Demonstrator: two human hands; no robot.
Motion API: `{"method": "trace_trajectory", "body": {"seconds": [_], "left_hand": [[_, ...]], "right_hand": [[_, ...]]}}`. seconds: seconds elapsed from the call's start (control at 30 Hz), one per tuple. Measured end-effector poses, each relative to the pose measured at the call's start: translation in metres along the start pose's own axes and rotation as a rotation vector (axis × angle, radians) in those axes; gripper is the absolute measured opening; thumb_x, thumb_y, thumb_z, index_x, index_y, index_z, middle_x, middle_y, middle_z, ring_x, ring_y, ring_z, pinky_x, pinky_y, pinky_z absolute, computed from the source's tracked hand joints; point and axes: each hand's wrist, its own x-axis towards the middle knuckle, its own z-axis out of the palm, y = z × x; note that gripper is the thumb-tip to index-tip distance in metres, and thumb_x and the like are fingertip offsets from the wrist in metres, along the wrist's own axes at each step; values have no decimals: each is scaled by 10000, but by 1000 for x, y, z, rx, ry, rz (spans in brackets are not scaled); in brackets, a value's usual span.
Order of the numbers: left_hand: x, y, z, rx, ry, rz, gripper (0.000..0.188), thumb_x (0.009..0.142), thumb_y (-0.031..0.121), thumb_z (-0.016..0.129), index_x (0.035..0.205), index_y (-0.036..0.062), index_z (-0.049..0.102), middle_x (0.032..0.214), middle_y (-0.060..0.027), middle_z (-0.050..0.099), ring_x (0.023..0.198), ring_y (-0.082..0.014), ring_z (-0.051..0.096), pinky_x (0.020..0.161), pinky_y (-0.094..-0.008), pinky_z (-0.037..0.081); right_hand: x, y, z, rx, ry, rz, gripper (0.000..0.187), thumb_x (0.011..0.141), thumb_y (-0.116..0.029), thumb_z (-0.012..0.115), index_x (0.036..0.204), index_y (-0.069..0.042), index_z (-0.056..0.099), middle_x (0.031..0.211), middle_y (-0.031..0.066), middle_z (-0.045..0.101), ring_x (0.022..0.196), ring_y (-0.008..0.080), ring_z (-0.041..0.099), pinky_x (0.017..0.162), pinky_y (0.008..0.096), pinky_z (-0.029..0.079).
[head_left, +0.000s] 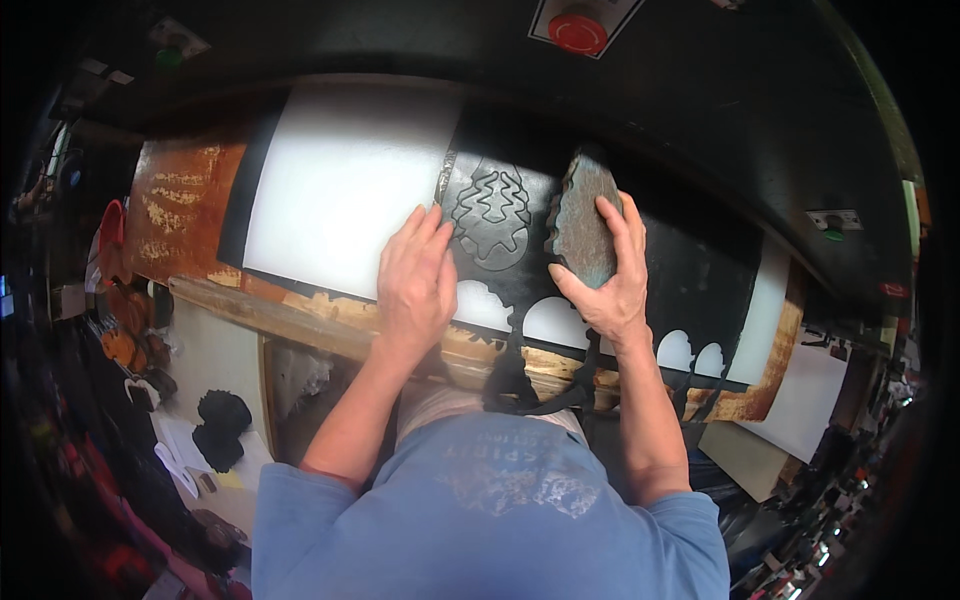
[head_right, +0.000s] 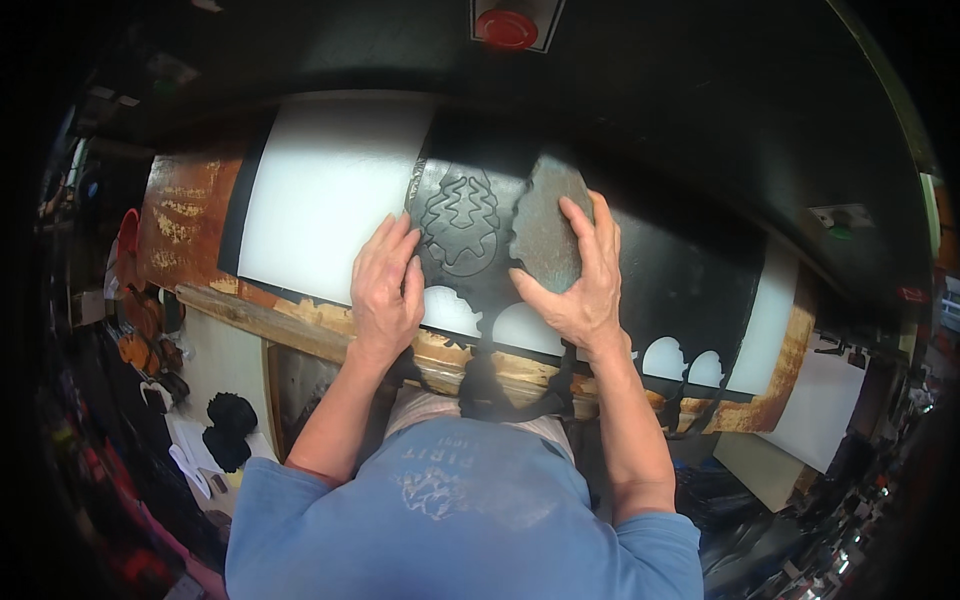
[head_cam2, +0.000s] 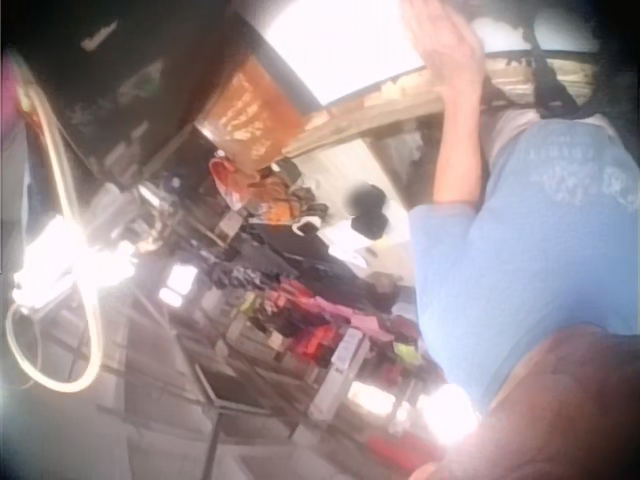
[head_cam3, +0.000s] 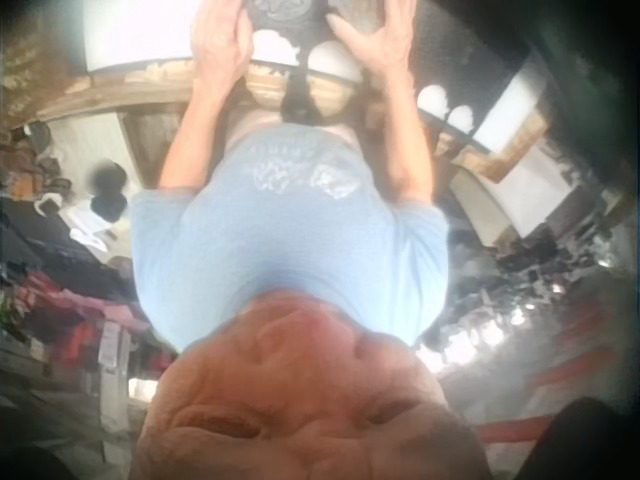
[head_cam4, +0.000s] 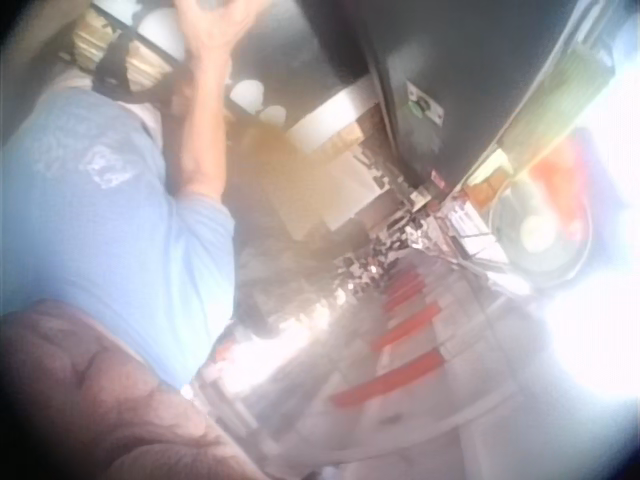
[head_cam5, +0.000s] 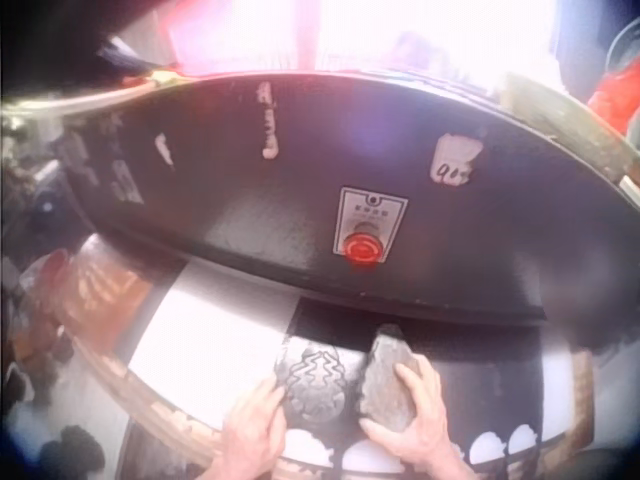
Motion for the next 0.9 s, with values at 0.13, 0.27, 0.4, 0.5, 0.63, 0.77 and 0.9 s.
{"method": "trace_trajectory", "body": {"seconds": [0.13,0.27,0.4,0.5,0.63,0.77,0.9], "left_hand": [[5,6,-2,2,7,7,386,932,-46,693,1318,-38,683,1421,-247,693,1391,-459,614,1120,-549,501],[-6,20,-11,-70,-24,-59,354,948,-69,694,1298,-20,704,1414,-235,696,1349,-452,637,1132,-526,496],[-37,46,-31,-446,-131,-14,239,911,-99,737,1134,-16,717,1082,-197,770,961,-382,746,866,-446,604],[-53,63,-20,-403,-235,86,119,875,-7,790,974,26,734,866,-135,749,754,-345,728,690,-431,581],[-57,57,-5,-208,-183,168,131,885,30,807,937,70,694,755,-97,703,662,-301,691,630,-420,546],[-55,41,-2,-160,-192,181,119,915,58,802,960,65,691,772,-118,709,681,-340,701,650,-448,548],[-49,29,-2,-134,-182,148,86,960,113,768,936,56,708,807,-148,723,723,-379,705,695,-490,548]], "right_hand": [[-9,16,11,-253,-23,-119,932,710,-317,957,1519,-47,581,1618,315,414,1461,519,439,1200,606,412],[-13,25,6,-224,-55,-122,949,711,-340,962,1526,-42,578,1627,321,398,1479,519,423,1211,605,411],[-11,24,-6,-168,-89,-62,980,718,-379,978,1538,-35,567,1664,320,373,1525,507,398,1243,588,407],[-8,28,-22,-14,93,-121,838,778,-281,944,1499,-21,605,1560,242,542,1458,422,523,1206,517,459],[-6,37,-78,171,665,-1,179,1005,-121,759,1125,7,725,1054,88,724,944,190,693,868,326,562],[4,50,-162,116,1044,23,231,1123,-182,632,1009,4,708,929,15,696,863,106,623,796,290,528],[-8,54,-184,-90,988,53,260,1087,-242,696,992,-1,718,846,9,686,803,92,609,755,281,505]]}}
